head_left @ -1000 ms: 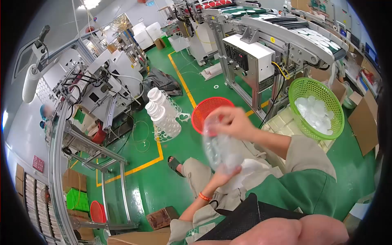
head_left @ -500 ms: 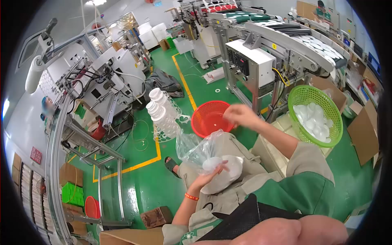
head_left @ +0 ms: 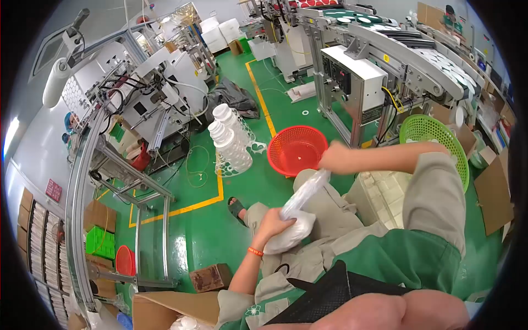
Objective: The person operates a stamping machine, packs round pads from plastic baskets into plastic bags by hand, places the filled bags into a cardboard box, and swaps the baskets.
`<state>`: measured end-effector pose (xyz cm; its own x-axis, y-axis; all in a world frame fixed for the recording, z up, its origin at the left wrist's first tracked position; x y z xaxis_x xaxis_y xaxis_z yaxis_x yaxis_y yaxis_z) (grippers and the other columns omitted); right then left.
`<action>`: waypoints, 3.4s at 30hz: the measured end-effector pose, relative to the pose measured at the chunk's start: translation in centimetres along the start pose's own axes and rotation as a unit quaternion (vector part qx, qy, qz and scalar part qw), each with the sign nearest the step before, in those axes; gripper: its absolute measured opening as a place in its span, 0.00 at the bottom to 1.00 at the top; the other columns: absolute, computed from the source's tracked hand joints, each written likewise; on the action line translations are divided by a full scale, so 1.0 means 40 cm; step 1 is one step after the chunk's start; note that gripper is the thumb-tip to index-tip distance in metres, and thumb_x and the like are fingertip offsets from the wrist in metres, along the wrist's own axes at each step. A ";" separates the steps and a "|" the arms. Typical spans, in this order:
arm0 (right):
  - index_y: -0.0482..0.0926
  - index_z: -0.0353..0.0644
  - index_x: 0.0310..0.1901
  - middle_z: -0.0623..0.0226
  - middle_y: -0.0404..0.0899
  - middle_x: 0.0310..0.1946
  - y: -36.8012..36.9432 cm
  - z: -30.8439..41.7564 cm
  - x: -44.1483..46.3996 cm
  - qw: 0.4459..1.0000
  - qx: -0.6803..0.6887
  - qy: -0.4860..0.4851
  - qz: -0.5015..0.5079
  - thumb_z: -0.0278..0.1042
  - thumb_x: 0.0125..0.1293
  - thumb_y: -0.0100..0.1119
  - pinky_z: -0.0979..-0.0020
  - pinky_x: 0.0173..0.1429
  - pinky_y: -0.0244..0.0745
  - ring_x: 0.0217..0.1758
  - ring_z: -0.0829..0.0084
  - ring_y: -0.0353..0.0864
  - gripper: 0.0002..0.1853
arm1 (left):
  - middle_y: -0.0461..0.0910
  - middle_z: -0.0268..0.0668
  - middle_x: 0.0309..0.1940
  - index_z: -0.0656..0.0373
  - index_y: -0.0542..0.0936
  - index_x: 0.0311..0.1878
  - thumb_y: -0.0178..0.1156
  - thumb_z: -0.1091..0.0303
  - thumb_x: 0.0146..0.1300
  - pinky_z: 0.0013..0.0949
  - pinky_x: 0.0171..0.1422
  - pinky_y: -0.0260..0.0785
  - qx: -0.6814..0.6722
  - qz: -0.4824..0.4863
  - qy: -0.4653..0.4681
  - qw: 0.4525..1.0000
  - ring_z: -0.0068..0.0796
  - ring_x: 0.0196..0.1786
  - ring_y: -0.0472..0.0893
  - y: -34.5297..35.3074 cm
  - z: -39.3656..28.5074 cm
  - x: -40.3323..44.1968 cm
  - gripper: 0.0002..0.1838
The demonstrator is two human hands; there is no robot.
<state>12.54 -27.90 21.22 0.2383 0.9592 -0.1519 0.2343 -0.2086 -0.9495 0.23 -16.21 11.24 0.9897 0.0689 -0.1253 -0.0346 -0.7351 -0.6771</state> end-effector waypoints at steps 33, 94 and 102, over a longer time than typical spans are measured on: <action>0.69 0.39 0.51 0.65 0.77 0.32 0.255 0.456 -0.007 0.230 0.925 0.056 0.296 0.60 0.64 0.36 0.71 0.36 0.75 0.32 0.75 0.78 0.30 | 0.77 0.30 0.46 0.52 0.77 0.44 0.56 0.73 0.47 0.49 0.68 0.45 0.068 -0.129 0.347 0.926 0.39 0.58 0.70 -0.013 -0.371 -0.165 0.18; 0.77 0.38 0.31 0.72 0.76 0.21 -0.382 -0.078 -0.019 0.524 0.782 -0.009 -0.338 0.24 0.55 0.58 0.82 0.22 0.68 0.18 0.84 0.72 0.02 | 0.23 0.46 0.69 0.58 0.27 0.67 0.73 0.50 0.28 0.37 0.72 0.31 -0.178 -0.078 0.239 0.951 0.37 0.71 0.30 -0.256 -0.037 0.080 0.73; 0.76 0.36 0.32 0.65 0.77 0.19 -0.352 0.044 0.080 0.635 0.748 -0.029 -0.194 0.34 0.56 0.61 0.78 0.26 0.71 0.20 0.81 0.75 0.09 | 0.72 0.32 0.34 0.58 0.66 0.47 0.63 0.72 0.51 0.26 0.41 0.66 -0.377 -0.002 0.153 0.913 0.24 0.38 0.72 -0.049 -0.270 0.095 0.21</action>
<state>8.33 -21.55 33.60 0.3915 0.8973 0.2040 -0.9014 0.4185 -0.1109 5.54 -21.79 19.92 0.9862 -0.0341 0.1620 -0.0395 -0.9988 0.0303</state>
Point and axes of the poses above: each hand's wrist, its own x-axis towards the middle knuckle, its own y-axis out of the palm, z = x × y, the point moved 10 cm from there along x, towards the middle knuckle
